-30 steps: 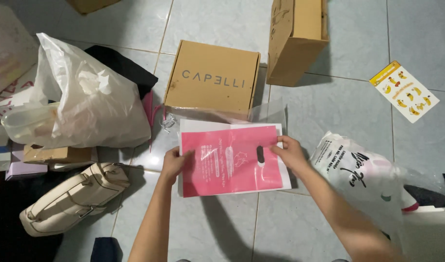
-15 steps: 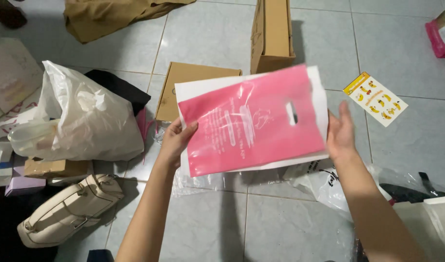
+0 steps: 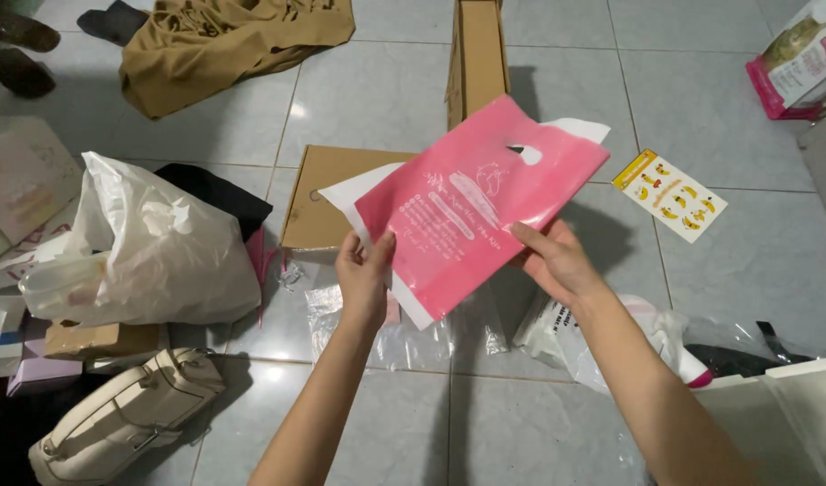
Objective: Organizing small items like plush dolls and bouquets and packing them into a decorated cardboard gift box.
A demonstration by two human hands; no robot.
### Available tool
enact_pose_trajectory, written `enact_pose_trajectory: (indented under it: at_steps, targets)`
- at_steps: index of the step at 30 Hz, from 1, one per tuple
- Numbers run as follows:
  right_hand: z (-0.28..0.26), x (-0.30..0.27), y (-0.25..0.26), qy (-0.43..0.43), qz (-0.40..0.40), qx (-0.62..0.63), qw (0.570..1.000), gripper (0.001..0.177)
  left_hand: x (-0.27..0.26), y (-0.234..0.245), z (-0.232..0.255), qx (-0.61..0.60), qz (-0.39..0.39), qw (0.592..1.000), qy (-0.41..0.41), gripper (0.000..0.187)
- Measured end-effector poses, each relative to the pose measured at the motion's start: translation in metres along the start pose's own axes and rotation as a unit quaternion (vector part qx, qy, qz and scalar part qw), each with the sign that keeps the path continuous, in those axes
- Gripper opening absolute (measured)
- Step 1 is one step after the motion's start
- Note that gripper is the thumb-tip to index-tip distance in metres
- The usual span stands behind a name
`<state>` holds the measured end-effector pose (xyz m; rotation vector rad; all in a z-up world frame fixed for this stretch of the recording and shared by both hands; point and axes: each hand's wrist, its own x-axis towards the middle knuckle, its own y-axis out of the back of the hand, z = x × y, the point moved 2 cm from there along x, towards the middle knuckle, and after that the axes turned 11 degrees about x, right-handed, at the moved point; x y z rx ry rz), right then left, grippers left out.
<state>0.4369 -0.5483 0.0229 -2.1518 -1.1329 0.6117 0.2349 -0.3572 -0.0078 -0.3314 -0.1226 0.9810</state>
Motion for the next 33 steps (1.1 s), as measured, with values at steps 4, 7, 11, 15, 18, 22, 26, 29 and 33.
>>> enact_pose_trajectory:
  at_steps: [4,7,11,15,18,22,26,29,33]
  targets:
    - [-0.003,0.002,0.007,0.028,0.034,-0.017,0.999,0.042,-0.002,-0.004,-0.001,-0.021,-0.014,1.0,0.006,0.034]
    - [-0.005,0.003,0.024,0.053,0.033,-0.029,0.998,0.034,0.0,-0.003,-0.002,-0.044,-0.03,0.998,0.041,0.037]
    - [-0.012,0.0,0.021,0.067,0.023,-0.043,0.997,0.029,0.003,-0.007,0.003,-0.116,-0.072,0.985,0.108,0.039]
    - [-0.02,-0.008,-0.005,0.079,0.038,-0.047,0.995,0.033,-0.001,-0.014,0.016,-0.122,-0.093,0.98,0.13,0.043]
    - [-0.018,-0.001,0.018,0.057,0.016,-0.119,0.991,0.032,0.0,-0.013,0.015,-0.12,-0.087,0.98,0.136,0.048]
    - [-0.021,-0.014,-0.017,0.079,-0.039,-0.315,0.945,0.039,0.003,-0.007,0.012,-0.127,-0.088,0.977,0.145,0.057]
    - [-0.024,-0.028,-0.05,0.192,-0.047,-0.535,0.821,0.047,-0.003,-0.01,0.022,-0.222,-0.15,0.956,0.124,0.082]
    - [-0.022,-0.03,-0.057,0.217,-0.036,-0.575,0.788,0.049,-0.003,-0.013,0.019,-0.204,-0.189,0.956,0.09,0.077]
    - [-0.022,-0.031,-0.053,0.16,-0.058,-0.538,0.826,0.055,-0.004,-0.014,0.023,-0.042,-0.147,0.983,0.105,0.05]
